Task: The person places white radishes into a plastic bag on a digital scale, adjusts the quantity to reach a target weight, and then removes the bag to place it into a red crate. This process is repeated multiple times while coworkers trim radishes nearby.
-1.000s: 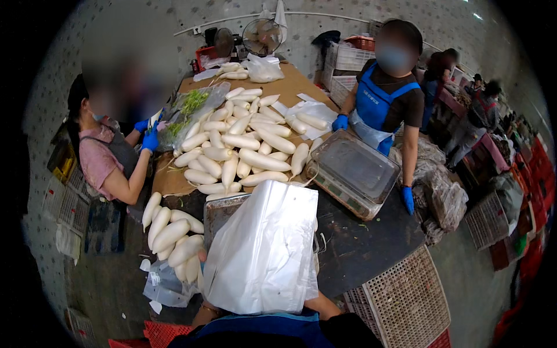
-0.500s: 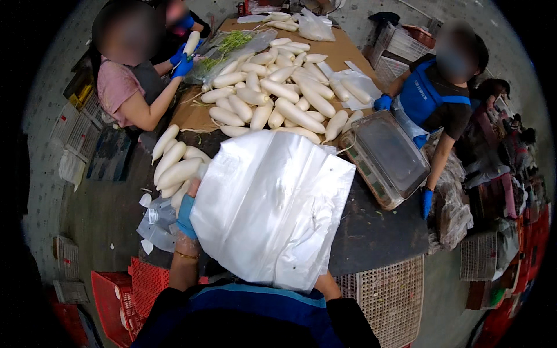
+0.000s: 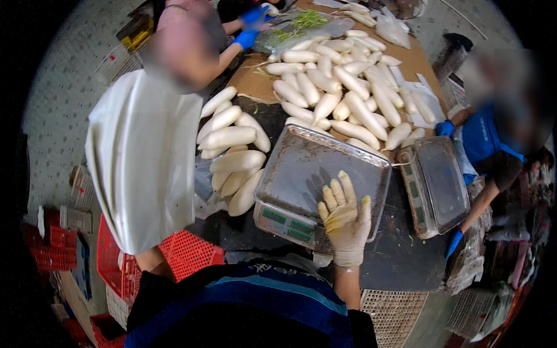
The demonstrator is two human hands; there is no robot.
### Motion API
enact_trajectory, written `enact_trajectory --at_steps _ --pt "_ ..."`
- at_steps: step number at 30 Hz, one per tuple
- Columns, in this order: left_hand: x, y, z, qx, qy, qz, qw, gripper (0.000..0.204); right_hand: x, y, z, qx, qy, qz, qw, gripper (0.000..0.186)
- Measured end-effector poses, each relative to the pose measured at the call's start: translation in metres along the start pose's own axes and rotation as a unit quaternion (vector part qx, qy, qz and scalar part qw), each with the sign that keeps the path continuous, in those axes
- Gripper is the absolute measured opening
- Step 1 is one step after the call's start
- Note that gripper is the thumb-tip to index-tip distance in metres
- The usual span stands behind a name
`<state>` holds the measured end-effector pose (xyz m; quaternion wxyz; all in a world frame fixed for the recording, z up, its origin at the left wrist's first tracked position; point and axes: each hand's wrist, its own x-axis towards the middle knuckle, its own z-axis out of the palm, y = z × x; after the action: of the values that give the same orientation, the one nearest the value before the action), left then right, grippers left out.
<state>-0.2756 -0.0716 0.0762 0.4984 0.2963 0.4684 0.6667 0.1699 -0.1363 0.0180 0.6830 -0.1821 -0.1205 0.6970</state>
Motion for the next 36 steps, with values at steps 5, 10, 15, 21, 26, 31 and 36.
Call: enact_trajectory --at_steps 5,10,15,21,26,31,36 --pt "-0.033 0.045 -0.050 0.022 0.075 0.029 0.996 0.056 -0.005 -0.005 -0.007 -0.001 0.023 0.001 1.000 0.072" --pt "-0.055 0.083 -0.054 0.053 0.127 0.063 0.989 0.058 -0.002 -0.006 -0.009 0.012 0.001 0.041 0.999 0.066" --pt "-0.003 0.019 -0.058 0.292 0.050 -0.003 0.955 0.062 -0.001 0.001 0.001 0.015 -0.015 0.054 0.998 0.067" --pt "-0.020 -0.201 -0.059 0.628 -0.069 -0.059 0.773 0.063 -0.003 0.012 0.006 -0.028 -0.005 0.084 0.996 0.071" --pt "-0.034 -0.240 -0.056 0.395 -0.032 0.042 0.917 0.061 -0.001 0.013 0.009 -0.101 0.006 0.081 0.992 0.072" --pt "-0.034 -0.246 -0.064 0.356 0.004 -0.008 0.934 0.047 0.028 0.043 0.055 -0.385 -0.062 0.138 0.910 0.054" --pt "-0.030 -0.247 -0.099 0.226 0.031 -0.132 0.965 0.053 0.081 0.127 0.059 -0.736 -0.328 -0.072 0.588 0.037"
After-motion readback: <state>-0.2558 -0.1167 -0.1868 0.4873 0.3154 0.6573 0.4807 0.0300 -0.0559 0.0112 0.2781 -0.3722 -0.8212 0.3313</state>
